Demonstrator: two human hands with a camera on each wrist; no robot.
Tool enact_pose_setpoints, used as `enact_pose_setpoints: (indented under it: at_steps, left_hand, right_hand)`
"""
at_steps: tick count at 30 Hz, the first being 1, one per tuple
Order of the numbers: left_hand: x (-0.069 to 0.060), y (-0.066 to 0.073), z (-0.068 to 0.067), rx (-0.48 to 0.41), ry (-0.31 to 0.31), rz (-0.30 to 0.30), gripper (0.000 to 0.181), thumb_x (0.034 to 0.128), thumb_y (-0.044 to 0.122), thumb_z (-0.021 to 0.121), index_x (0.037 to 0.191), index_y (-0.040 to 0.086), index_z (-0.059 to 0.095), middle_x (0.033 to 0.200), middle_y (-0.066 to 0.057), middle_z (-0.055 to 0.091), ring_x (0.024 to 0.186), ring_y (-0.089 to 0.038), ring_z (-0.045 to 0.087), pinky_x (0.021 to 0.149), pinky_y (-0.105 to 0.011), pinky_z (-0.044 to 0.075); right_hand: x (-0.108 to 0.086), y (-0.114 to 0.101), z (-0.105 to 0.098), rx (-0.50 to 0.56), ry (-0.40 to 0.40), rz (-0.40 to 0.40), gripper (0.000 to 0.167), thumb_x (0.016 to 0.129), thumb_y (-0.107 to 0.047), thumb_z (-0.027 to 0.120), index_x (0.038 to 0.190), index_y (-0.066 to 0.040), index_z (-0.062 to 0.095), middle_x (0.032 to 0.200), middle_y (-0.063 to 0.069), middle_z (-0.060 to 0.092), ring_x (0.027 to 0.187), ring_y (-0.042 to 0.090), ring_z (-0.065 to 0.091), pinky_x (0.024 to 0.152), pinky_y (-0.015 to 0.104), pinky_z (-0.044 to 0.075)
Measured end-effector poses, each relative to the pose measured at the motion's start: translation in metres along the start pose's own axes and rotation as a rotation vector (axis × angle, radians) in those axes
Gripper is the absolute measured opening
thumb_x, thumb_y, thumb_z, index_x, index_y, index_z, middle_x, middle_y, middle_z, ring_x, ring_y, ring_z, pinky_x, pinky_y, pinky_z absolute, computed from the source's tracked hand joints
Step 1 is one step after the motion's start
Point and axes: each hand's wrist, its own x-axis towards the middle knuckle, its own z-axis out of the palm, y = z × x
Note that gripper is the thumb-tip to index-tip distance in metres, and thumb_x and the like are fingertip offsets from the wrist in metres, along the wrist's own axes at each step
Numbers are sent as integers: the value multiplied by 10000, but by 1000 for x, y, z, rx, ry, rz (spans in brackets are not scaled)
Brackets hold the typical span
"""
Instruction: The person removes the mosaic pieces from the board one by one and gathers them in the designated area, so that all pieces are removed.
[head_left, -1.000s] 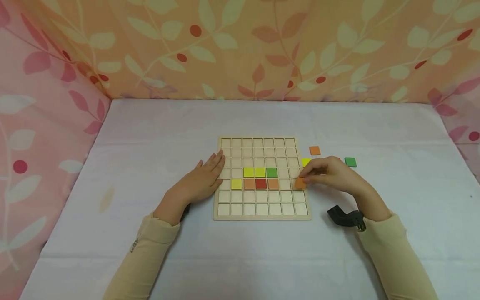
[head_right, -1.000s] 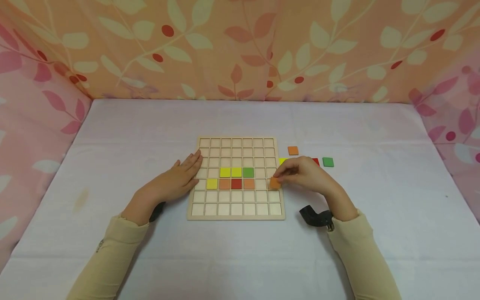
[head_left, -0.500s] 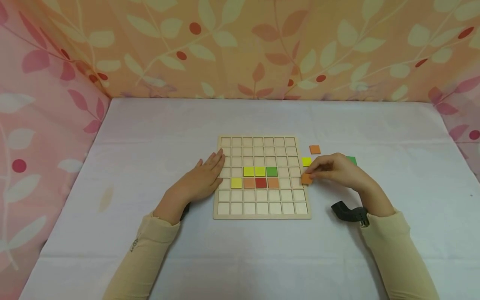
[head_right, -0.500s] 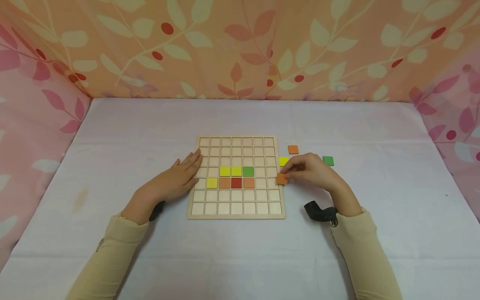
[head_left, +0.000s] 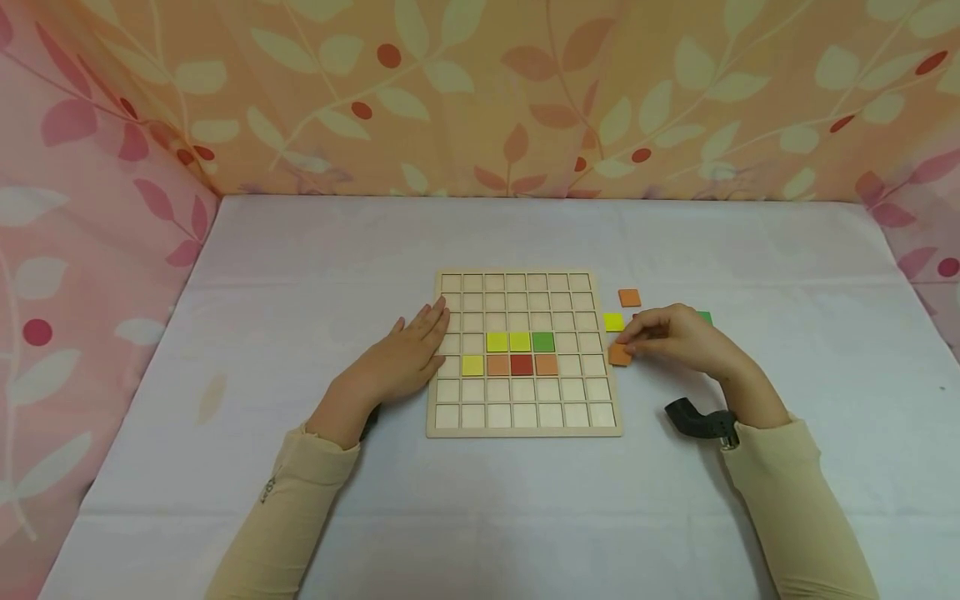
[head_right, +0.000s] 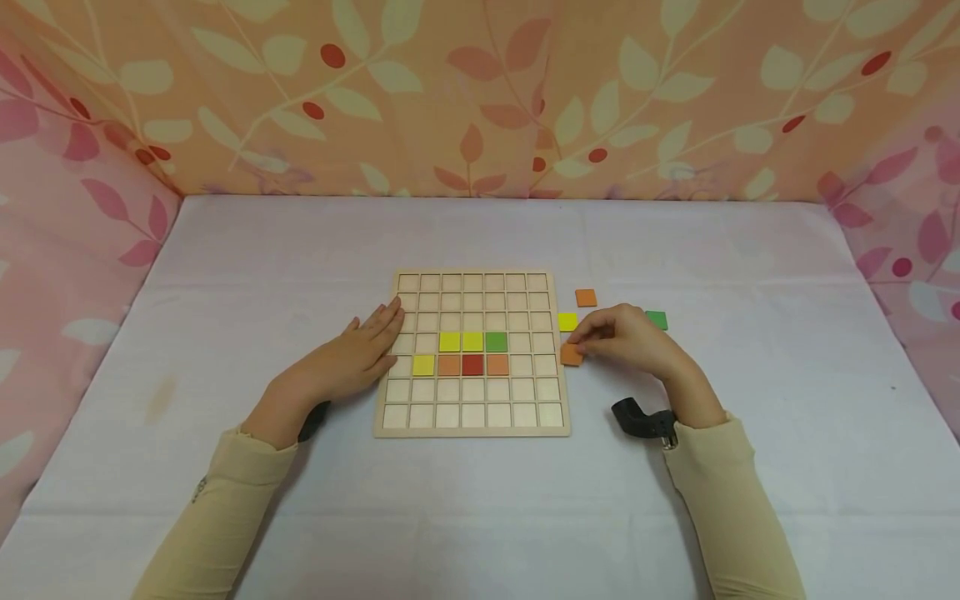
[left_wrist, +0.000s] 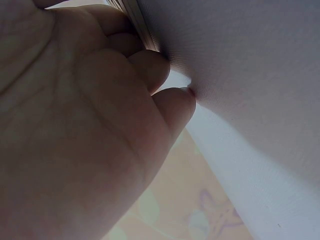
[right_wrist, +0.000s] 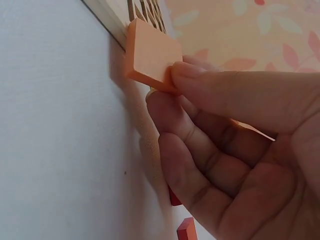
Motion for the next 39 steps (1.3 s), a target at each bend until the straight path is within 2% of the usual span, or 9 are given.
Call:
enact_pose_setpoints:
  at_steps: [9,14,19,28,39]
  left_hand:
    - [0,0,-1,-2,0,2,640,1011,241,416,1498,5,74,1567,-111,-52,1431,-266,18,1121,-521,100]
    - [-1,1,-2,-14,11,3,638,1007,226,429,1495,-8,92,1567,-121,-27,1431,-275,40,1123,-516,106]
    - [-1,1,-2,-12,13,5,637,1006,223,430,1495,-11,95,1567,-126,-22,1431,-278,45,1122,-517,108]
    - [0,0,-1,-6,4,5,637,1008,228,422,1496,-6,87,1567,-128,-29,1432,-278,36,1123,-516,105]
    - [1,1,-1,1,5,4,638,1009,237,421,1496,-2,86,1566,-125,-27,1431,-275,39,1122,-516,110]
  right_hand:
    - [1,3,0,-61,12,-44,123,843,28,663,928,-34,727,906,65,703,823,120,646,708,184,499]
    - [2,3,3,-146,66,-87,115,825,25,688,901,-47,734,888,41,698,782,58,612,672,181,494]
    - [1,0,5,-196,100,-100,106,816,4,708,899,-55,737,900,36,701,786,59,598,663,171,480]
    - [1,-1,6,-228,110,-77,107,809,-6,720,900,-61,734,908,27,700,795,74,602,670,171,475]
    - [1,-1,6,-197,99,-62,115,805,-5,722,906,-61,730,901,27,697,775,66,595,658,175,467]
